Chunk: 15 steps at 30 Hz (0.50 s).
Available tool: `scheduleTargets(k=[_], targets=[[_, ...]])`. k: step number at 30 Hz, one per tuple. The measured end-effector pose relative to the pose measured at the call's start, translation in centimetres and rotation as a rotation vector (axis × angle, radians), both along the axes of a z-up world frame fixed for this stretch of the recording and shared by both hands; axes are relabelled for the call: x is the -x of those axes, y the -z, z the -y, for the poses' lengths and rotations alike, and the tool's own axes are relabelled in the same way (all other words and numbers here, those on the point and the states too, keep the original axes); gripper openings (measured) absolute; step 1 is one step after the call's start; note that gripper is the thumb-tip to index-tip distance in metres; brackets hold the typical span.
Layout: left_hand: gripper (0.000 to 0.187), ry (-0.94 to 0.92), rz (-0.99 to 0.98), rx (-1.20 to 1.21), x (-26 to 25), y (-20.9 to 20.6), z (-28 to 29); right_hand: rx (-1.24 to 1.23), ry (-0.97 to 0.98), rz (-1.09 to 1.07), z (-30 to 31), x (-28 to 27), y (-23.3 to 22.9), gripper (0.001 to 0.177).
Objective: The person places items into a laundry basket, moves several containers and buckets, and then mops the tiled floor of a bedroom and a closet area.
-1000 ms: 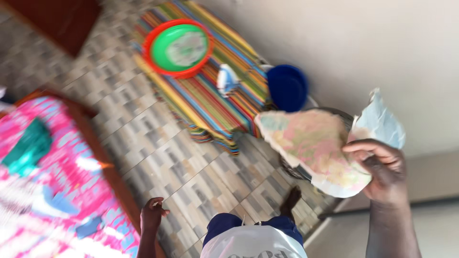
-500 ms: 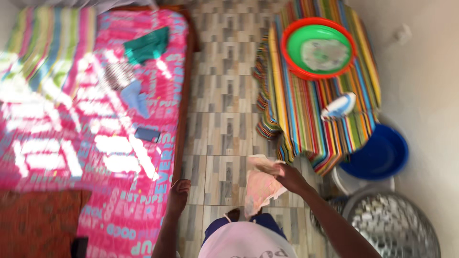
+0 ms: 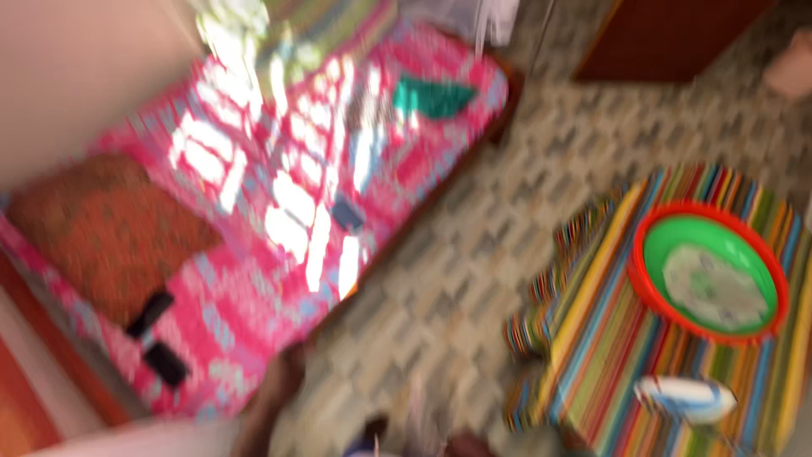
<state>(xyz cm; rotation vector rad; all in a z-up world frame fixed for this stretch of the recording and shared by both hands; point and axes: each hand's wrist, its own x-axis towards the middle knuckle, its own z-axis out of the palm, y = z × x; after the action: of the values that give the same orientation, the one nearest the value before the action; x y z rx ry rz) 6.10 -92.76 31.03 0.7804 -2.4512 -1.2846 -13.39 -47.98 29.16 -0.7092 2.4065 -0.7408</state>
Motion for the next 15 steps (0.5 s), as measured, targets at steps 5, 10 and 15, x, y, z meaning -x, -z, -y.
scheduleTargets(k=[5, 10, 15], targets=[[0.035, 0.068, 0.157, -0.237, -1.2, 1.1, -6.7, 0.136, -0.181, 0.261, -1.3, -10.2, 0.0, 0.019], [0.058, 0.369, 0.245, -0.249, 1.8, 0.8, -15.3, -0.058, -0.257, 0.339, 1.1, -4.1, 0.2, 0.031], [0.103, 0.655, 0.340, -0.254, 8.0, -5.2, -21.6, 0.379, 0.060, 0.624, 2.6, 0.0, -5.1, 0.028]])
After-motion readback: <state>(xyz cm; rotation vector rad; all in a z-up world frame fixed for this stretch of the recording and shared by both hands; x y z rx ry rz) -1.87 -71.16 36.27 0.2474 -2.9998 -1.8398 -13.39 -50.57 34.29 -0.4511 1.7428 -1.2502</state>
